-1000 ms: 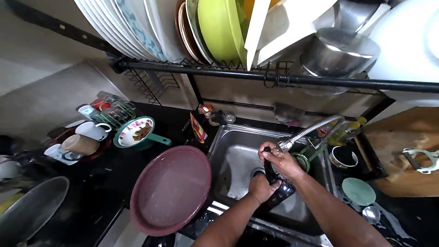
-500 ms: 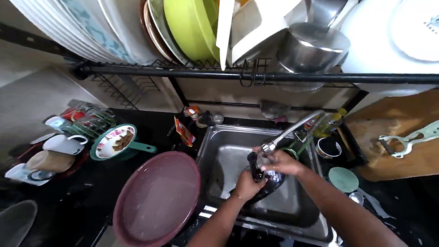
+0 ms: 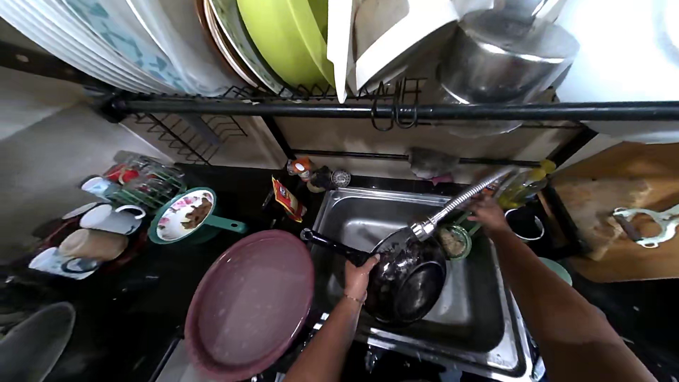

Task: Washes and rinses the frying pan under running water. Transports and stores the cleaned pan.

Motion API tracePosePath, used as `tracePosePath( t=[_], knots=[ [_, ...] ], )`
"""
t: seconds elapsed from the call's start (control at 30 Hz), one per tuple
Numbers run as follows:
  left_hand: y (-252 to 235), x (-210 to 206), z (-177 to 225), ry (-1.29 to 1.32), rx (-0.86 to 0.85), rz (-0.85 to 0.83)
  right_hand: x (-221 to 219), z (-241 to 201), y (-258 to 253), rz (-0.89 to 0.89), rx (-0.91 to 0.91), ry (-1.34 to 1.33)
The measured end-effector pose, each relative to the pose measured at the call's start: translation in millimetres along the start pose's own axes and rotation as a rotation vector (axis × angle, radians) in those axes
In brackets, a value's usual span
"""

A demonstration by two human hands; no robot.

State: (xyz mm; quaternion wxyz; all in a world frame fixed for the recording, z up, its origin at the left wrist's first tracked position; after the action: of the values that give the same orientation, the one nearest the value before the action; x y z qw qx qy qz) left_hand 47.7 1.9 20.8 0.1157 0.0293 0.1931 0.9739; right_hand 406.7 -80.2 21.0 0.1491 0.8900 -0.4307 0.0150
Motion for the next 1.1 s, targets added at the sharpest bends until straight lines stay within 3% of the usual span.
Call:
tracePosePath(
  t=[0.1,0.27,0.33,0.43,0.5,0.77,1.1],
  knots=[
    [-3,1,-1,0.05,0.018,0.033,6,-4,11,0.064,0.076,-0.023],
    [-12,0,-6,0.116,0.103,0.076,-1,16,54,0.079,0.41,0.44],
    [-13,-2,-8,0.175,0.132,0.057,-12,37,81,0.07,0.272,0.314],
    [-12,-8,-10,0.258,0.152,0.004,-26,67,116,0.119,-0.233,-0.01],
    [-12,-13,-11,0.271,0.165,-0.009,-26,73,130,0.164,-0.405,-0.196],
    [-9,-26,-3,0.156,0.136,-0.044,-5,52,148,0.228,-0.303,-0.488],
    [4,-27,-6,0.133,0.273,-0.241,-6,79,174,0.269,-0.099,-0.689]
  ],
)
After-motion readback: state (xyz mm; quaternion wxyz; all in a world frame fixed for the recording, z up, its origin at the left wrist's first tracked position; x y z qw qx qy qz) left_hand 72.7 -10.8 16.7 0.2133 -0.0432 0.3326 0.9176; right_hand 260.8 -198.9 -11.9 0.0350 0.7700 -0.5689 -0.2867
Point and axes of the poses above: each hand's wrist, its own y-axis away from the middle knuckle, its own x-axis out of the back of the hand, z = x × y, the point moved 2 cm from there along -y, towards the middle knuckle, and after that the axes turned 6 degrees about -y, right-handed, at the moved point
